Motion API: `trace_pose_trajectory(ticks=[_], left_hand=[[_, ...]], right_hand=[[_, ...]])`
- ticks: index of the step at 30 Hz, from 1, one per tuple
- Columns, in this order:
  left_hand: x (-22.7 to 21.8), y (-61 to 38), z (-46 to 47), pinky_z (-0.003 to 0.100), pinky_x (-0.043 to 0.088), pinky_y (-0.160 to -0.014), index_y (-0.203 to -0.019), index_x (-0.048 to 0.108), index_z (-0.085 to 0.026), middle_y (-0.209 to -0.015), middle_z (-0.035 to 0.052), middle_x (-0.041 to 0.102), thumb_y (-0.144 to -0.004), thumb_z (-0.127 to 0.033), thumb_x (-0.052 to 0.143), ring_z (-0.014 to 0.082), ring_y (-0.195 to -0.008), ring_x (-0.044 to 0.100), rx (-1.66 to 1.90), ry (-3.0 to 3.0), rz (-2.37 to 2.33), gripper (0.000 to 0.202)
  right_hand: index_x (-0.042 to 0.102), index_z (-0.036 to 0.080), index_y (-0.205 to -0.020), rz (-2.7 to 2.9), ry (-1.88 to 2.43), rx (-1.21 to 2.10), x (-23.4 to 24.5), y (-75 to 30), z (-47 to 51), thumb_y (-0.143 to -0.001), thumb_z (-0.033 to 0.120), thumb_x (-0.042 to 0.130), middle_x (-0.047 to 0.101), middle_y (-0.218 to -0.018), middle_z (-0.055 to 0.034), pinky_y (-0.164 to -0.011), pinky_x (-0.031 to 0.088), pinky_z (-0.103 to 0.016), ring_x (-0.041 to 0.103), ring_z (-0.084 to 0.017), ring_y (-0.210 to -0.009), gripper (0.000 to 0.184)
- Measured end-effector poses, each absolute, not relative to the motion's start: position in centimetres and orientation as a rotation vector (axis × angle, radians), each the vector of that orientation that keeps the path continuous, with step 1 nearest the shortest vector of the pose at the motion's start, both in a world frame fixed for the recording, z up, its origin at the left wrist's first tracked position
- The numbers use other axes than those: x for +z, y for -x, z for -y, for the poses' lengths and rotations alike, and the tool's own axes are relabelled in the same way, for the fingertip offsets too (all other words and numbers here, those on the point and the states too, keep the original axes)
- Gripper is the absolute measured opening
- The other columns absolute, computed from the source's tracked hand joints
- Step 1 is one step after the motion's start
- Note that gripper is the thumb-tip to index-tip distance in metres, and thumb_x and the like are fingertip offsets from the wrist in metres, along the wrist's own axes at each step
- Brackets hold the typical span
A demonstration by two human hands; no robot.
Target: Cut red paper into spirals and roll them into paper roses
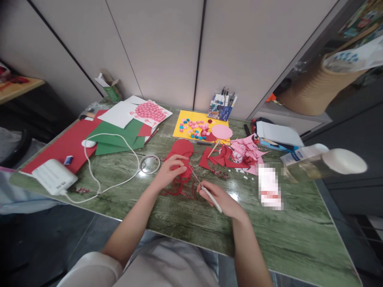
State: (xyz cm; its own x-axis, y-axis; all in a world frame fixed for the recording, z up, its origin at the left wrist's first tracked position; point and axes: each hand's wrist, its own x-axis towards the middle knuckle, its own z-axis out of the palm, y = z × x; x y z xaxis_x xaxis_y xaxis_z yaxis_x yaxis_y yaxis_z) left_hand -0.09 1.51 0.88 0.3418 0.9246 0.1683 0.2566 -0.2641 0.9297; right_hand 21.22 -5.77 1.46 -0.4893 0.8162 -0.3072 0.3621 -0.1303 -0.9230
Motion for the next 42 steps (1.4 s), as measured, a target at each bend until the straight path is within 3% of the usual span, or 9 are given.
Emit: trace_pose_trajectory(ticks=[25,42], left_hand=[[1.0,0.0,-1.5,0.035,0.034,-0.097,-0.066,0.061,-0.018,-0.107,0.0046,0.06,-0.076,-0.021,0.059,0.0194,-0.104,0.054,0.966,-1.726,-1.078,0.011],[0.1,-0.9,-1.2,0.034,0.037,-0.094,-0.063,0.06,-0.017,-0.098,0.0056,0.064,-0.075,-0.022,0.059,0.0185,-0.098,0.057,1.081,-1.487,-1.013,0.014]], right_hand=[[0.053,0.021,-0.093,1.764,1.332,1.696,1.3,-21.4,5.8,-0.087,0.051,0.042,0.037,-0.061,0.0051,-0.045,0.027,-0.022,0.032,-0.009,-0.05,0.032],[0.051,0.019,-0.101,1.224,0.9,1.893,-1.9,-18.5,5.7,-0.085,0.054,0.041,0.041,-0.069,0.0018,-0.051,0.028,-0.028,0.037,-0.01,-0.051,0.039]])
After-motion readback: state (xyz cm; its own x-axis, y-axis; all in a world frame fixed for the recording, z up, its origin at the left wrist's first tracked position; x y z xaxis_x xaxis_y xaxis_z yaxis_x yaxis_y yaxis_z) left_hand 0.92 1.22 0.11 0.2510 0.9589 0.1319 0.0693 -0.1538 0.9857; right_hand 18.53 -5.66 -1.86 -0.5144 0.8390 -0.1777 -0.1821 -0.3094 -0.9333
